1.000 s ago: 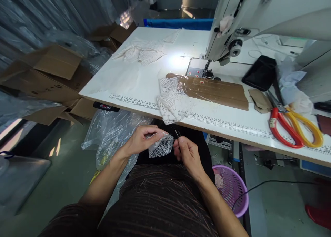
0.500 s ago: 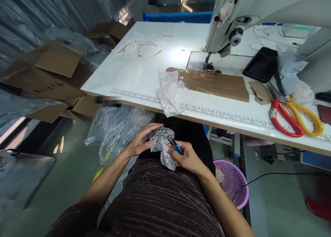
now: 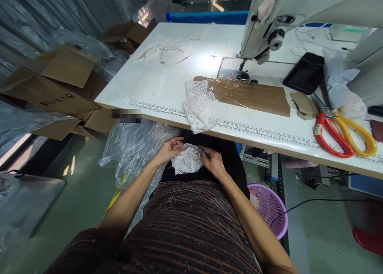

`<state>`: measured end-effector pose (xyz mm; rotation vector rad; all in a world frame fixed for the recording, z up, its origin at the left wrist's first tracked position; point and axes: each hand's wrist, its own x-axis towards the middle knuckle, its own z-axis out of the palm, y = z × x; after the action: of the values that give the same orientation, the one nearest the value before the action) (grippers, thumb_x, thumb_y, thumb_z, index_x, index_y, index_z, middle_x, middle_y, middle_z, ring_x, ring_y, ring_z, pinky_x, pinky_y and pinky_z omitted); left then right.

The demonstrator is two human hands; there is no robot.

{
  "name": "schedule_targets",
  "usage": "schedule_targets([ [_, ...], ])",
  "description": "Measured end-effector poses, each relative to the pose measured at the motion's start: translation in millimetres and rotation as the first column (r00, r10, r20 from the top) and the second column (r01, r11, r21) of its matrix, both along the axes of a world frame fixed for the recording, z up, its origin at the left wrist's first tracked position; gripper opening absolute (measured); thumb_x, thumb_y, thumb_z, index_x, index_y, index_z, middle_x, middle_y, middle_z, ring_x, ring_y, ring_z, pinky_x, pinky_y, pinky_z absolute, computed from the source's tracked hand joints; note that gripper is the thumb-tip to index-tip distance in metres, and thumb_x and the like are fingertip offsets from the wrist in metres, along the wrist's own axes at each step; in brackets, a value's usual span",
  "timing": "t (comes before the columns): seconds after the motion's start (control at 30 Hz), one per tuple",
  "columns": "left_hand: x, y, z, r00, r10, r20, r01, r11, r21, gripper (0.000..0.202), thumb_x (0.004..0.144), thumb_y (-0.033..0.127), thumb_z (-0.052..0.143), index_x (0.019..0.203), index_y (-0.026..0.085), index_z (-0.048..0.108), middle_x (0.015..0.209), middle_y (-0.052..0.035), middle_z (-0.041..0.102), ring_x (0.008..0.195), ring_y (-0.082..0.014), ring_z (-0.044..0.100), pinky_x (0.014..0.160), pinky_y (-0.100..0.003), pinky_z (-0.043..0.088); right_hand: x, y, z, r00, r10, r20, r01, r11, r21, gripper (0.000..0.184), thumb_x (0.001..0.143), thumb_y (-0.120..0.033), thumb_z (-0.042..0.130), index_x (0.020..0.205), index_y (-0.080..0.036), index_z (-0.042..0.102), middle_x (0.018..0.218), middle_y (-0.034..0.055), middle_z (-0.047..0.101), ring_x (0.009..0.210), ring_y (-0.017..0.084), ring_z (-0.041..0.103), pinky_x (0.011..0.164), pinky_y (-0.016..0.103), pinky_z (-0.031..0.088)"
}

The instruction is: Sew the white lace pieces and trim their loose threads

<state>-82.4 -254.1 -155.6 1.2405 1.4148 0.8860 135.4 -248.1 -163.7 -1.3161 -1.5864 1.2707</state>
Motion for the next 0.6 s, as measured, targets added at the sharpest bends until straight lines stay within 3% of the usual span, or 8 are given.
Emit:
schedule_targets([
  [0.07,0,3,-6.4,0.999,0.002,-0.049,-0.002,1.0,0.003,0.043,0.075,0.035,0.073,0.112,0.015,0.067,0.099,-0.0074,0.069,0.089,-0.0185,0.062,0.082,-0.03,0.05,4,-1,5.5,0.999,-0.048,0.025,0.046,0.996,0.081,0.028,0.085,-0.04,0.062,0.1,-0.021,0.075,0.098,0.0089,0.073,0.093,0.026,0.066,0.087,0.041,0.052],
  [0.17,-4,2,-7.3,0.994,0.004,-0.108,-0.005,1.0,-0.002,0.034,0.077,0.034,0.071,0.106,0.016,0.07,0.107,-0.0094,0.07,0.098,-0.022,0.063,0.089,-0.034,0.049,17,-11,31.4,0.996,-0.082,0.048,0.067,0.965,0.253,0.025,0.089,-0.03,0.059,0.107,-0.022,0.073,0.095,0.0094,0.074,0.087,0.023,0.068,0.083,0.039,0.053],
  [0.2,-7,2,-6.1,0.993,0.003,-0.118,-0.004,1.0,-0.007,0.034,0.079,0.034,0.069,0.108,0.016,0.07,0.108,-0.0101,0.07,0.098,-0.022,0.063,0.088,-0.035,0.05,22,-13,43.6,0.992,-0.102,0.069,0.07,0.928,0.365,0.025,0.089,-0.027,0.059,0.11,-0.022,0.072,0.091,0.0085,0.074,0.081,0.022,0.068,0.077,0.037,0.054],
  [0.3,-17,5,-2.2,0.992,-0.023,-0.12,0.019,0.999,-0.038,0.038,0.082,0.035,0.066,0.112,0.013,0.067,0.107,-0.0114,0.07,0.09,-0.0194,0.065,0.082,-0.032,0.052,31,-10,83.8,0.958,-0.257,0.126,0.111,0.738,0.665,0.026,0.088,-0.021,0.062,0.112,-0.023,0.071,0.081,0.0055,0.073,0.07,0.018,0.067,0.065,0.03,0.053],
  [0.4,-24,7,-3.7,0.991,-0.067,-0.113,0.057,0.994,-0.089,0.041,0.076,0.034,0.073,0.109,0.011,0.068,0.096,-0.0093,0.071,0.079,-0.0166,0.065,0.072,-0.028,0.052,32,-3,114.0,0.916,-0.379,0.129,0.153,0.629,0.763,0.029,0.087,-0.021,0.063,0.116,-0.024,0.07,0.077,0.0018,0.072,0.06,0.014,0.062,0.061,0.028,0.052],
  [0.5,-26,4,-10.7,0.992,-0.06,-0.114,0.045,0.991,-0.126,0.044,0.068,0.033,0.08,0.104,0.01,0.07,0.085,-0.0053,0.069,0.069,-0.0134,0.061,0.066,-0.026,0.049,27,-4,119.3,0.91,-0.403,0.097,0.2,0.632,0.749,0.023,0.088,-0.021,0.062,0.109,-0.023,0.072,0.077,0.002,0.072,0.059,0.014,0.061,0.061,0.029,0.051],
  [0.6,-26,-1,-16.3,0.996,-0.024,-0.091,0.011,0.99,-0.142,0.042,0.069,0.031,0.08,0.104,0.01,0.069,0.082,-0.0029,0.066,0.067,-0.0112,0.058,0.065,-0.024,0.047,17,-12,97.7,0.964,-0.219,0.153,0.068,0.756,0.651,0.018,0.088,-0.022,0.06,0.101,-0.021,0.073,0.079,0.0043,0.073,0.061,0.015,0.063,0.06,0.029,0.051],
])
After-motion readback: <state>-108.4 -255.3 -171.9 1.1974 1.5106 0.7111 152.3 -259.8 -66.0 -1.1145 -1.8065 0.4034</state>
